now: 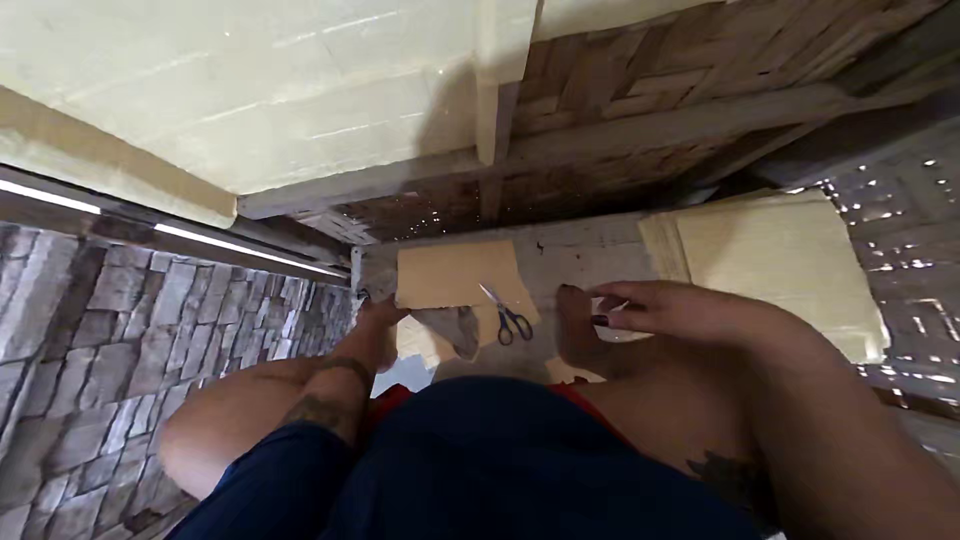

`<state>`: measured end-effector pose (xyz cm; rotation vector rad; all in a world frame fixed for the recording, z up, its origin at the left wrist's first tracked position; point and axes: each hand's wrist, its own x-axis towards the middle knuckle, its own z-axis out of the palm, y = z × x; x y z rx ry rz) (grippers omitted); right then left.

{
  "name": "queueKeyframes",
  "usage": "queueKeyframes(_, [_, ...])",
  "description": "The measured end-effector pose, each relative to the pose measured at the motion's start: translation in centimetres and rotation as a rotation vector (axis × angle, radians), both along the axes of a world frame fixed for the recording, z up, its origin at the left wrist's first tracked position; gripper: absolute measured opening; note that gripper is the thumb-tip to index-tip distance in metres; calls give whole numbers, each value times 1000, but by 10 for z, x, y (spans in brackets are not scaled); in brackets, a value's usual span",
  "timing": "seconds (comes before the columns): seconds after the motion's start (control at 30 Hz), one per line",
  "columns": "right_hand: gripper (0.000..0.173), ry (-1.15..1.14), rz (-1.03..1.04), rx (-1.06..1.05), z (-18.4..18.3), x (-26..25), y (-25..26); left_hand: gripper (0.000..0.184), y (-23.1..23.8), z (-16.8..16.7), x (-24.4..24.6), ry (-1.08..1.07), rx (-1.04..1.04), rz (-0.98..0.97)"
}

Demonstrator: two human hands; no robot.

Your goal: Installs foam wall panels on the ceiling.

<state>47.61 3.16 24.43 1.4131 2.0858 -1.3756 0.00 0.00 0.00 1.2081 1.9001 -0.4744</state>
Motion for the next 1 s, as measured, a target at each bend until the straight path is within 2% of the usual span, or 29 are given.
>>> queueKeyframes(0.03, [52,130,-3,-51,-2,2,2,88,3,-3,2,15,24,39])
queueKeyframes(0.1, [56,265,6,0,-8,6,7,89,7,-8,6,22,68,124])
queueKeyframes(0.17, [58,201,-35,64,-11,6,13,90,8,-9,9,43,62,181])
queueKeyframes(0.27, [63,12,-56,15,-11,9,21,94,7,-23,14,117,72,162])
queueKeyframes(0.33, [63,11,-50,-28,-10,11,19,92,6,-19,21,122,76,163])
queueKeyframes(0.4, [62,65,-42,-31,-12,13,18,90,6,-8,27,99,99,260])
queueKeyframes(0.5, [63,84,-49,-15,-15,15,17,73,9,-11,34,-202,204,573])
queueKeyframes(0.57, [63,54,-47,-20,-16,15,16,65,13,-18,37,-414,200,660])
queueKeyframes(0.73, [61,35,-102,-57,-22,18,17,61,15,-10,46,-563,86,481])
queueKeyframes(0.87, [58,53,-180,-58,-23,21,11,57,12,9,59,-519,39,60])
queueKeyframes(1.0, [56,50,-243,-25,-28,23,11,54,19,57,93,-460,57,-203])
